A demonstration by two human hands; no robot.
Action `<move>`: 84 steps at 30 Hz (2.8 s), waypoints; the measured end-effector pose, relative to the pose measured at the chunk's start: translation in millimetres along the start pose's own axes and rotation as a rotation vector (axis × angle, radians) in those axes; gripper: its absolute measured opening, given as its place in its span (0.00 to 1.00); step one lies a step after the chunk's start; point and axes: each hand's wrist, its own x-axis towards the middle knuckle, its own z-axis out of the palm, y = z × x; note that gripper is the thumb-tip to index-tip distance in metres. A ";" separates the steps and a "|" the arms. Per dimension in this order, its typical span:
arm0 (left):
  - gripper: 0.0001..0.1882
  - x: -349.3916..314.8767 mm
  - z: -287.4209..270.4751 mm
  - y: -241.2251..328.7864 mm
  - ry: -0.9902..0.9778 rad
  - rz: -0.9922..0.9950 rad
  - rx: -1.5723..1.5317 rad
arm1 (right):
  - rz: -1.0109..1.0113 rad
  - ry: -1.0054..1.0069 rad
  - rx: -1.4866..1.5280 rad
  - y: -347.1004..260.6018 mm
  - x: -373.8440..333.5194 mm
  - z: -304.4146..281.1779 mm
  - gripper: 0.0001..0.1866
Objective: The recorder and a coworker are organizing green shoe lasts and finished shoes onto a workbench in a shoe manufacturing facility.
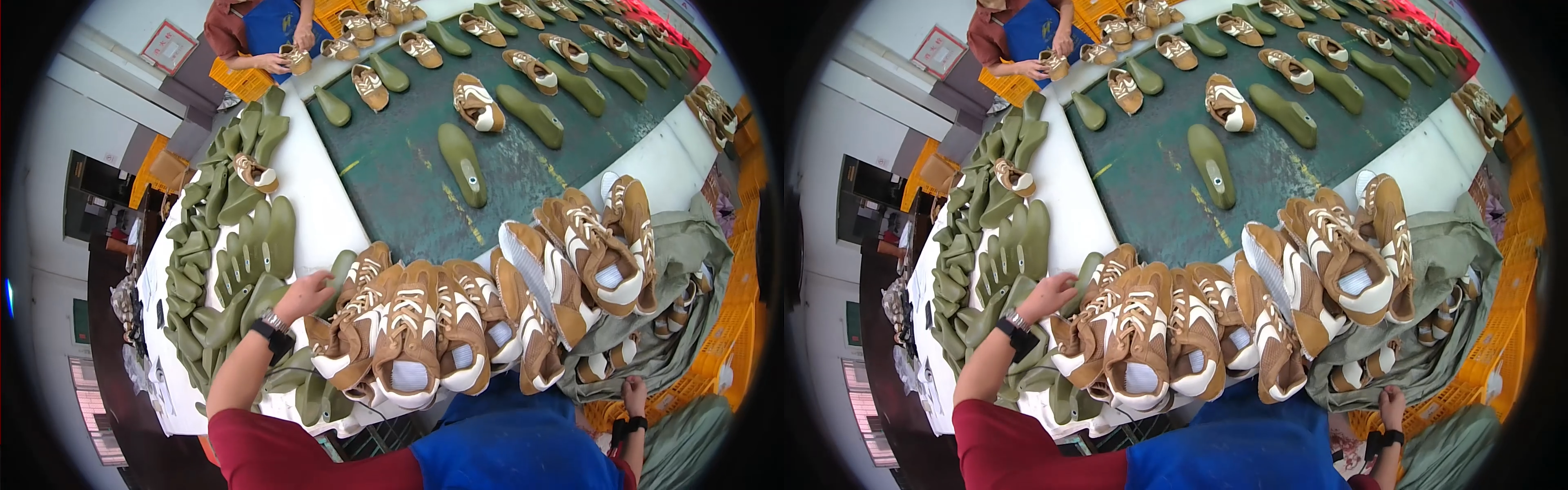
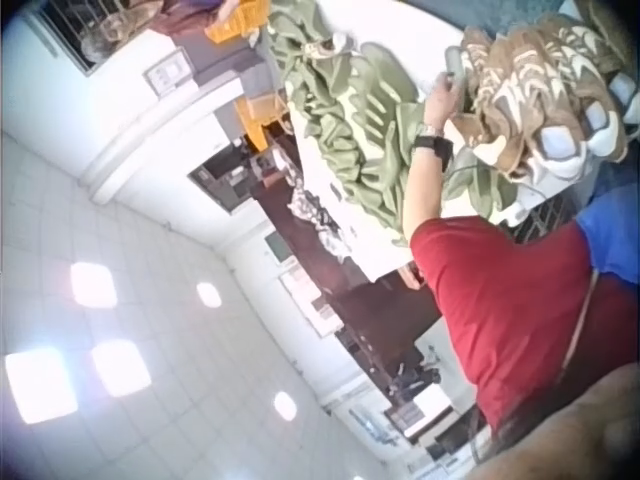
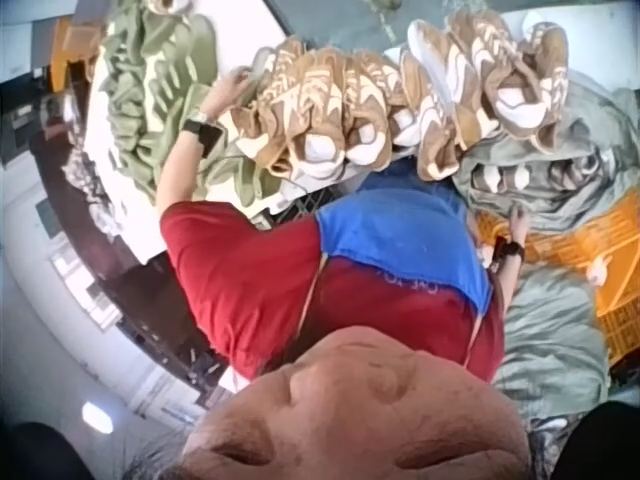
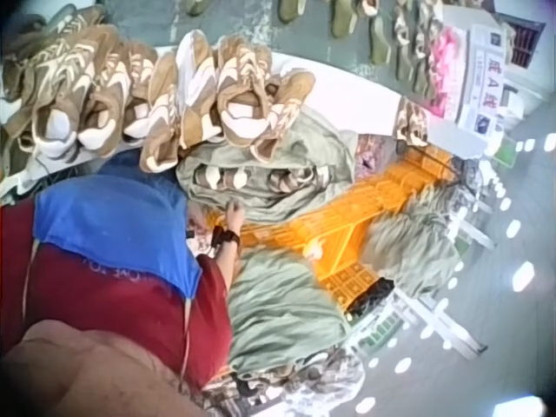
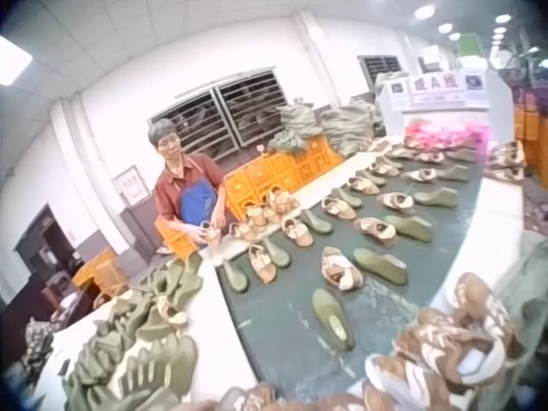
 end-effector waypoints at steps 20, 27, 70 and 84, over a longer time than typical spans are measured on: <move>0.19 7.0 18.8 15.1 0.066 0.017 0.040 | 0.021 0.013 -0.026 2.6 -4.4 15.4 0.04; 0.19 64.2 -79.5 73.0 0.555 0.188 0.304 | 0.043 0.032 -0.112 -7.7 -5.9 9.0 0.05; 0.29 -28.1 45.8 -49.7 -0.246 -0.336 0.380 | -0.043 0.065 -0.056 75.0 -7.9 17.8 0.04; 0.19 232.4 37.9 58.6 0.207 -0.319 -0.499 | 0.133 0.074 0.031 12.2 -42.2 20.2 0.07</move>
